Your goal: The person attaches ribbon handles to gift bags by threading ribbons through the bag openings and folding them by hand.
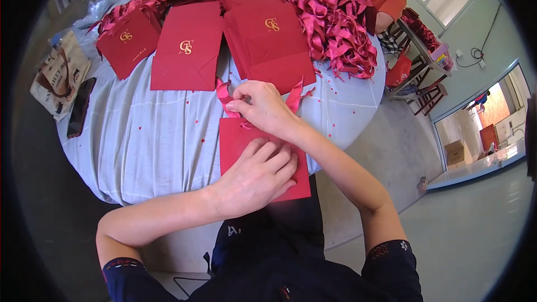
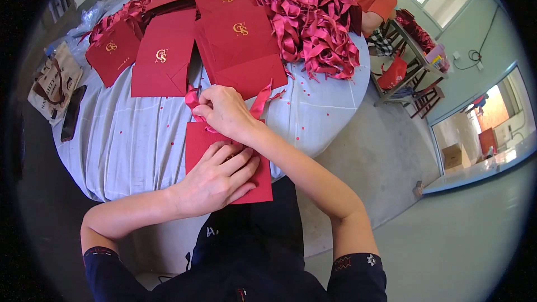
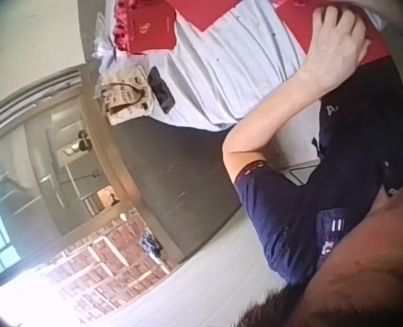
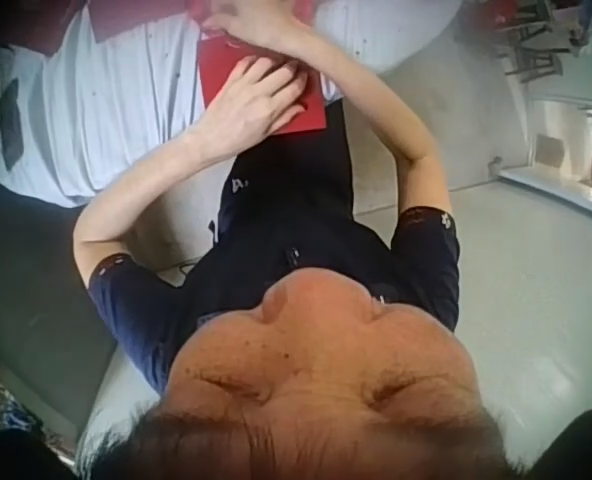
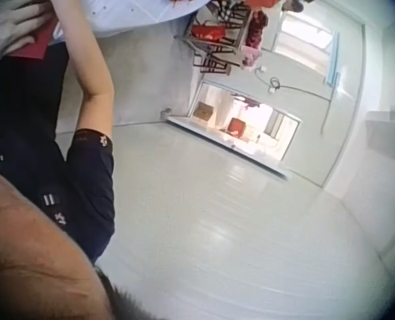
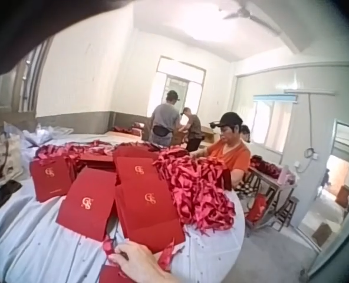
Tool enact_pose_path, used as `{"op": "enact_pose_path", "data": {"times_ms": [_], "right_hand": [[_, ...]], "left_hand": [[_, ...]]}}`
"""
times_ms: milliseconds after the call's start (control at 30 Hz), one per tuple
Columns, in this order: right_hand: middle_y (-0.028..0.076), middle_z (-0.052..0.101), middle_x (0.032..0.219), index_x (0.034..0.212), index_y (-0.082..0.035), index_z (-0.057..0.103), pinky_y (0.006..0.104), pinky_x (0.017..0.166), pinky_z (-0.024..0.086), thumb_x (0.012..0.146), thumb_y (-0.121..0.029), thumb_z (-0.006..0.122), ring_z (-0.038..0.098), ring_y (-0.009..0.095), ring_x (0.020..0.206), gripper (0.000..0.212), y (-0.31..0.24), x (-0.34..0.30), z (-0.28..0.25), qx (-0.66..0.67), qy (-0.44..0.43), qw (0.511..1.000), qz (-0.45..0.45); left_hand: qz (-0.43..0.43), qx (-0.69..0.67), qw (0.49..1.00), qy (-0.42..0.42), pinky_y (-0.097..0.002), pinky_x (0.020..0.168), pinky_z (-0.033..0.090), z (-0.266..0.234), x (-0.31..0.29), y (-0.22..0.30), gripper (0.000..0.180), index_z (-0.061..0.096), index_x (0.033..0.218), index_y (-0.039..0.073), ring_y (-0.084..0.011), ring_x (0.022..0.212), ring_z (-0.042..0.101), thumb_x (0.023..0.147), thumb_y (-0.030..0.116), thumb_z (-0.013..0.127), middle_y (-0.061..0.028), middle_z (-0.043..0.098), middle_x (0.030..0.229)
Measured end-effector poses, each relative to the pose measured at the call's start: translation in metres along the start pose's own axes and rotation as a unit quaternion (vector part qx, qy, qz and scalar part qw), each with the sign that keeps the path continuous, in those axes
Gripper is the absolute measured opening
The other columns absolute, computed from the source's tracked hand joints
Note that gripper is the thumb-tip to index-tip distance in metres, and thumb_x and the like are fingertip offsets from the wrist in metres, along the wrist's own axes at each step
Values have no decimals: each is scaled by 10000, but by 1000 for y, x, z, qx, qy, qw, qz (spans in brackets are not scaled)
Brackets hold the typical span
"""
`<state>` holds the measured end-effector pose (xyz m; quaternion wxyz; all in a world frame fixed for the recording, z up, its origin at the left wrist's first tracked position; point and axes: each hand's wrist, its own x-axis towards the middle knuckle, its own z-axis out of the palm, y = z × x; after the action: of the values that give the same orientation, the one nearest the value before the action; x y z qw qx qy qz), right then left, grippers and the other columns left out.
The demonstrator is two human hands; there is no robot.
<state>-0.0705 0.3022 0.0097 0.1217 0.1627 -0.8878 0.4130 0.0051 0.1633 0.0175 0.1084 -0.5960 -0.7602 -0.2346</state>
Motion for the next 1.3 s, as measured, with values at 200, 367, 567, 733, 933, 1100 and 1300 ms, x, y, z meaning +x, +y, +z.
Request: {"op": "enact_pose_path", "data": {"times_ms": [200,367,567,733,933,1100,1300], "right_hand": [[78,665,780,852,22,663,265,576,458,878,-151,659,602,96,682,175,-8,-21,-53,82,88,992,25],[81,638,685,859,28,665,246,580,461,910,-242,610,584,80,635,280,9,-58,-93,-152,3,969,195],[28,609,681,868,18,665,257,551,433,923,-269,600,544,76,619,300,24,-60,-69,45,1,973,226],[0,616,743,948,-5,640,234,539,414,901,-253,644,525,54,616,253,13,-67,-71,196,-16,944,264],[-11,664,863,1036,-57,637,223,569,428,899,-306,662,580,60,686,285,5,-82,-82,479,-35,828,290],[19,672,1020,1100,-49,636,255,724,470,927,-301,622,616,86,897,307,3,-92,-87,588,-99,733,326],[53,673,999,1149,-9,630,253,842,464,951,-241,586,622,117,941,308,-24,-90,-94,518,-9,817,252]], "left_hand": [[-32,-64,995,71,-394,894,435,-9,-9,-11,312,604,1082,-5,-318,997,545,789,73,675,-168,585,1112],[-242,19,961,133,-395,783,443,-40,-15,-36,190,545,924,-4,-333,868,536,797,58,672,-157,564,883],[-341,-49,935,84,-384,737,467,-37,-17,-56,338,490,956,-9,-305,813,560,813,186,726,-161,564,872],[-377,-109,915,95,-344,654,498,-37,-14,-57,413,460,1001,-7,-245,719,594,795,191,758,-154,563,851],[-405,-337,825,203,-265,718,506,-46,-16,-48,400,396,1059,68,-139,816,604,816,14,710,-60,551,965],[-410,-526,709,231,-286,834,505,-58,-8,-33,387,400,1040,78,-172,934,632,810,-29,692,-69,554,1010],[-451,-588,656,143,-341,906,472,-66,-3,-27,431,473,1184,31,-182,974,624,826,76,708,-106,622,1050]]}}
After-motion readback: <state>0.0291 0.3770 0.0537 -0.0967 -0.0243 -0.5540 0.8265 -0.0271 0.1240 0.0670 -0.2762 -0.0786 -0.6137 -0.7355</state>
